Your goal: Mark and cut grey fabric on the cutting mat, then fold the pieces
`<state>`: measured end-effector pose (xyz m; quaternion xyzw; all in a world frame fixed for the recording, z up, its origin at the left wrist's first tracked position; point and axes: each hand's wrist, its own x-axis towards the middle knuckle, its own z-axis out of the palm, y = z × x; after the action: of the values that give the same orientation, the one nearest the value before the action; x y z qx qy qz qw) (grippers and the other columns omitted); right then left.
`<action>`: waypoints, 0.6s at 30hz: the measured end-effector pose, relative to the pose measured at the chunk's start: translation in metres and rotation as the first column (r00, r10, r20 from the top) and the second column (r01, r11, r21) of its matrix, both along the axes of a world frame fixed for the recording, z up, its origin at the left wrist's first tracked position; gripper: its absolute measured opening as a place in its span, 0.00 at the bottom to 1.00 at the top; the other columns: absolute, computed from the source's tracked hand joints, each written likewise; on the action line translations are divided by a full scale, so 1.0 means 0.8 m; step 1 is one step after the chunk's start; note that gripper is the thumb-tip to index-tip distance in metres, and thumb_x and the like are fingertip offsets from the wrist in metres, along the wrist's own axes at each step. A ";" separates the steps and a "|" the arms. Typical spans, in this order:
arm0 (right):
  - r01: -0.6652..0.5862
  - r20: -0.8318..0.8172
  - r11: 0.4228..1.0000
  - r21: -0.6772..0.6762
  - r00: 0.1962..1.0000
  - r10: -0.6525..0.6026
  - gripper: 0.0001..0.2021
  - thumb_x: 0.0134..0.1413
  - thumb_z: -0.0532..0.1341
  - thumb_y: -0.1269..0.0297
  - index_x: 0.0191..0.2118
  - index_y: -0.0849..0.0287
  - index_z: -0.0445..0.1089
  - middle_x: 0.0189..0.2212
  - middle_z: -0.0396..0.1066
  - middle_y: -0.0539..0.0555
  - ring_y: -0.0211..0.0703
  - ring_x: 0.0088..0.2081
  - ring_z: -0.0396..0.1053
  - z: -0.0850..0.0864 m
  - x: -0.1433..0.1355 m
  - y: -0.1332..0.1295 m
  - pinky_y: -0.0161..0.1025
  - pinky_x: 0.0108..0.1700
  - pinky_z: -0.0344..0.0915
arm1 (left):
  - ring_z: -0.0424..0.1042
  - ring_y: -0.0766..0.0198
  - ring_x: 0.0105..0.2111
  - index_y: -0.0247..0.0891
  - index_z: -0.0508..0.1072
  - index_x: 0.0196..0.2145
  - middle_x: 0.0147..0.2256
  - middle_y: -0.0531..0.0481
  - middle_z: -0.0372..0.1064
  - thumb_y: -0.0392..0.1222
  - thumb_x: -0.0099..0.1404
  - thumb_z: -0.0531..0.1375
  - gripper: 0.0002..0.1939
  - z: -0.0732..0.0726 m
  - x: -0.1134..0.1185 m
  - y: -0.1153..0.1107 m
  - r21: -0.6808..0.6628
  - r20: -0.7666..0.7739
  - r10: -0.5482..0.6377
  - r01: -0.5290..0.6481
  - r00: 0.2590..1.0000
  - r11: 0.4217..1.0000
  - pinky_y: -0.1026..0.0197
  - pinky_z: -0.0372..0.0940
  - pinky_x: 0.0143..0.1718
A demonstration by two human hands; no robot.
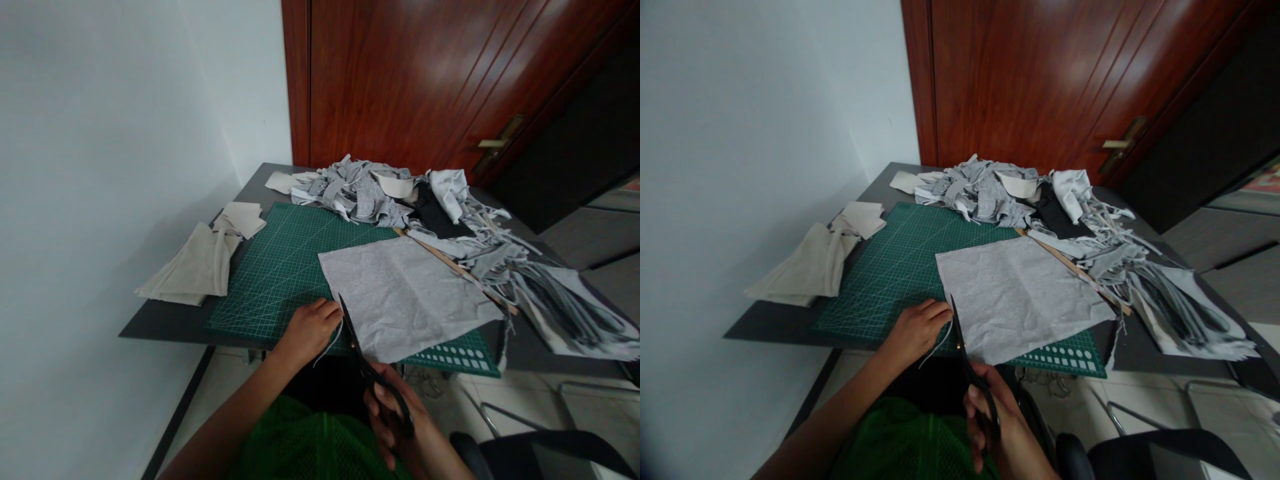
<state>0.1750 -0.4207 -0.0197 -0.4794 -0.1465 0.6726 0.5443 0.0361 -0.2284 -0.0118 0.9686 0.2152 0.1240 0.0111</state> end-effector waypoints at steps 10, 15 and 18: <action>-0.036 0.040 0.998 -0.049 0.998 0.038 0.33 0.50 0.70 0.44 0.55 0.54 0.59 0.27 0.61 0.42 0.29 0.19 0.56 0.014 0.004 -0.001 0.27 0.14 0.59 | 0.70 0.56 0.44 0.36 0.74 0.42 0.42 0.47 0.75 0.28 0.68 0.57 0.09 0.000 0.000 -0.001 0.002 0.100 -0.016 0.016 0.995 1.000 0.53 0.69 0.44; -0.057 0.093 0.997 -0.055 0.994 0.062 0.33 0.49 0.71 0.44 0.54 0.53 0.60 0.27 0.60 0.42 0.29 0.19 0.56 0.023 0.002 0.005 0.26 0.14 0.57 | 0.71 0.57 0.48 0.35 0.76 0.44 0.45 0.46 0.76 0.24 0.66 0.54 0.15 -0.010 -0.008 0.001 -0.045 0.205 -0.055 0.066 0.977 0.997 0.53 0.70 0.50; -0.044 0.111 0.998 -0.046 0.993 0.049 0.32 0.49 0.70 0.44 0.53 0.53 0.61 0.27 0.60 0.42 0.29 0.19 0.56 0.024 0.000 0.006 0.26 0.14 0.57 | 0.72 0.57 0.49 0.35 0.76 0.44 0.45 0.45 0.76 0.22 0.65 0.52 0.18 -0.011 -0.009 0.000 -0.062 0.218 -0.039 0.054 0.975 0.997 0.53 0.71 0.52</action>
<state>0.1747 -0.4157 -0.0009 -0.5246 -0.1732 0.6602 0.5088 0.0290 -0.2283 -0.0203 0.9532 0.1942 0.2210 0.0701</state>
